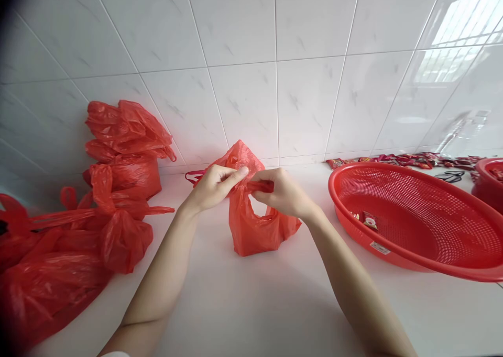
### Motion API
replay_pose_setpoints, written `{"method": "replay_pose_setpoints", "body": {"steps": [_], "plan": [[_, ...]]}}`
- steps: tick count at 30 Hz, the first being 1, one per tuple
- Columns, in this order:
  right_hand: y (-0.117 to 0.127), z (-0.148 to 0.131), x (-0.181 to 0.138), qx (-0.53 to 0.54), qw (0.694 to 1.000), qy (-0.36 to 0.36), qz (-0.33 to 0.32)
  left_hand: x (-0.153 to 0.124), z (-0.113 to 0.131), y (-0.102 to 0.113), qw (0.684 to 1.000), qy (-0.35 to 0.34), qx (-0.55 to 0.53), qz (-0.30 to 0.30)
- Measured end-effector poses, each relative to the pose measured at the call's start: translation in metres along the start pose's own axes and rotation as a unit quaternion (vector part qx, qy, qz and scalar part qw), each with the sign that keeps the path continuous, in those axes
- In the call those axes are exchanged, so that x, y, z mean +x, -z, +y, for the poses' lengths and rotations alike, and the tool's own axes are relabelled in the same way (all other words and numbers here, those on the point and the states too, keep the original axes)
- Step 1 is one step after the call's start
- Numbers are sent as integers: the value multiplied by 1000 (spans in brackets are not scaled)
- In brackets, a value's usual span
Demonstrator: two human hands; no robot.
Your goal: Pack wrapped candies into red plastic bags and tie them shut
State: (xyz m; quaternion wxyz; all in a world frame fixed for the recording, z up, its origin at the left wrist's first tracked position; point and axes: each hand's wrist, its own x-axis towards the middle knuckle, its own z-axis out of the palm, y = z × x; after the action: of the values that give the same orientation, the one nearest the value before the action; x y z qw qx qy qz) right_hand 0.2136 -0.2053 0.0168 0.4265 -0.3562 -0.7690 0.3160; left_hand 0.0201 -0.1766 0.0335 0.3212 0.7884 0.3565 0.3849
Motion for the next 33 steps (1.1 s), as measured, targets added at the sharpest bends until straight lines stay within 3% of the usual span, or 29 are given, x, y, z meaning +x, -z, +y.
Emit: {"method": "replay_pose_setpoints", "body": {"steps": [4,7,15,19,25,29,33], "plan": [[1,3,1,-15,998,2,53,2,4,0,989,29,-93,-114],[2,2,1,-3,999,-3,52,4,3,-1,979,57,-125,-152],[11,2,-2,-55,995,60,65,13,-16,-6,925,119,-331,-145],[11,-1,-4,20,996,82,42,15,-19,-4,919,143,-334,-153],[11,3,-3,58,994,82,44,15,-21,-1,914,157,-355,-116],[6,11,0,-38,986,137,89,16,-22,-4,905,163,-376,-116],[2,17,2,-192,955,187,128,17,-24,-7,886,194,-405,-114]]}}
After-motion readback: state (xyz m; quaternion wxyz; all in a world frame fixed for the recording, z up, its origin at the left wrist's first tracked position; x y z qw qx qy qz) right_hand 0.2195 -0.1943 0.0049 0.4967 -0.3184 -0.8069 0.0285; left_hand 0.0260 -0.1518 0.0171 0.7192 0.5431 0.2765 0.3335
